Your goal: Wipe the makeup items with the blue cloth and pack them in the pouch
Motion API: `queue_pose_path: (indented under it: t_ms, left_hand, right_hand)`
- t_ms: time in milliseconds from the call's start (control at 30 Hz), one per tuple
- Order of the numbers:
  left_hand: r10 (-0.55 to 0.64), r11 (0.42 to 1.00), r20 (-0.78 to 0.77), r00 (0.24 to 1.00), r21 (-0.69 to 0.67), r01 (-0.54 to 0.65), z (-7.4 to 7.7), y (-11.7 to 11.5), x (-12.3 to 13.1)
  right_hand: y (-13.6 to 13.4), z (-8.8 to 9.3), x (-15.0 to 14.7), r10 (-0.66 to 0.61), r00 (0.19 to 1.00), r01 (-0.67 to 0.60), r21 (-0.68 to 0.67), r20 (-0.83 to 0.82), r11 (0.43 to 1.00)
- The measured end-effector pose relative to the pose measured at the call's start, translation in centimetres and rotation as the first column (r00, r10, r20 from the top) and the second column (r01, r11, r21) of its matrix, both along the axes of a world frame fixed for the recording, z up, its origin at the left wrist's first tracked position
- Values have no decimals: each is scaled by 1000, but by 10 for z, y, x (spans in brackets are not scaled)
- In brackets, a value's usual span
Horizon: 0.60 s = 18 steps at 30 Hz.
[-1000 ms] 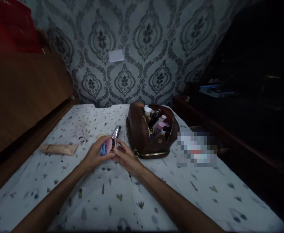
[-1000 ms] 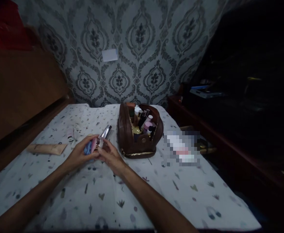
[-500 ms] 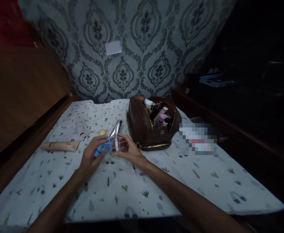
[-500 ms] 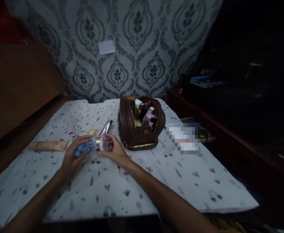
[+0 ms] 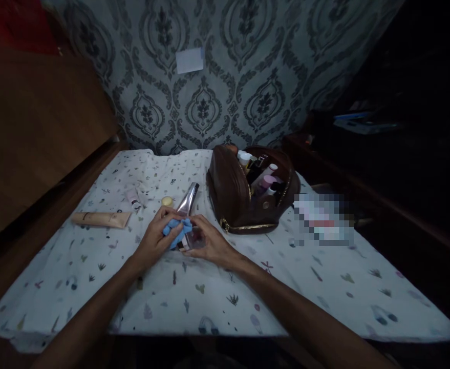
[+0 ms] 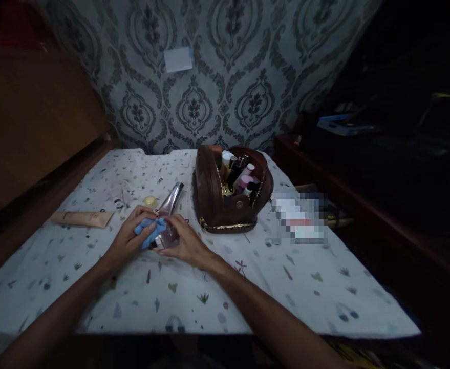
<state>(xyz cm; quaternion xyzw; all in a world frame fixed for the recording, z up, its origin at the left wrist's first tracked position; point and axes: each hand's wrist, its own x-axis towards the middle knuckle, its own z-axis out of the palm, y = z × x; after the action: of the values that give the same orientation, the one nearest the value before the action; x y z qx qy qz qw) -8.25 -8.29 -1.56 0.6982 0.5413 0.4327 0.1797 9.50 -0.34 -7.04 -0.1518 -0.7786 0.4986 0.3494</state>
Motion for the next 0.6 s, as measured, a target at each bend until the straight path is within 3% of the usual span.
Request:
queue_pose_path:
  t_ms: [133, 267, 433, 600]
  left_hand:
    - [39, 991, 164, 986, -129, -18, -2, 3, -5]
    - [144, 979, 280, 949, -181, -95, -8, 6, -9]
    - [180, 973, 258, 949, -189, -133, -10, 5, -8]
    - [185, 978, 101, 978, -116, -173, -5, -2, -4]
  right_hand:
    - [-2, 4, 2, 64, 998, -64, -6, 10, 998]
    - [-3, 1, 2, 112, 994, -113, -143, -14, 983]
    - [-2, -6, 0, 147, 986, -164, -324, -75, 932]
    - [-8, 3, 2, 36, 999, -32, -177, 20, 984]
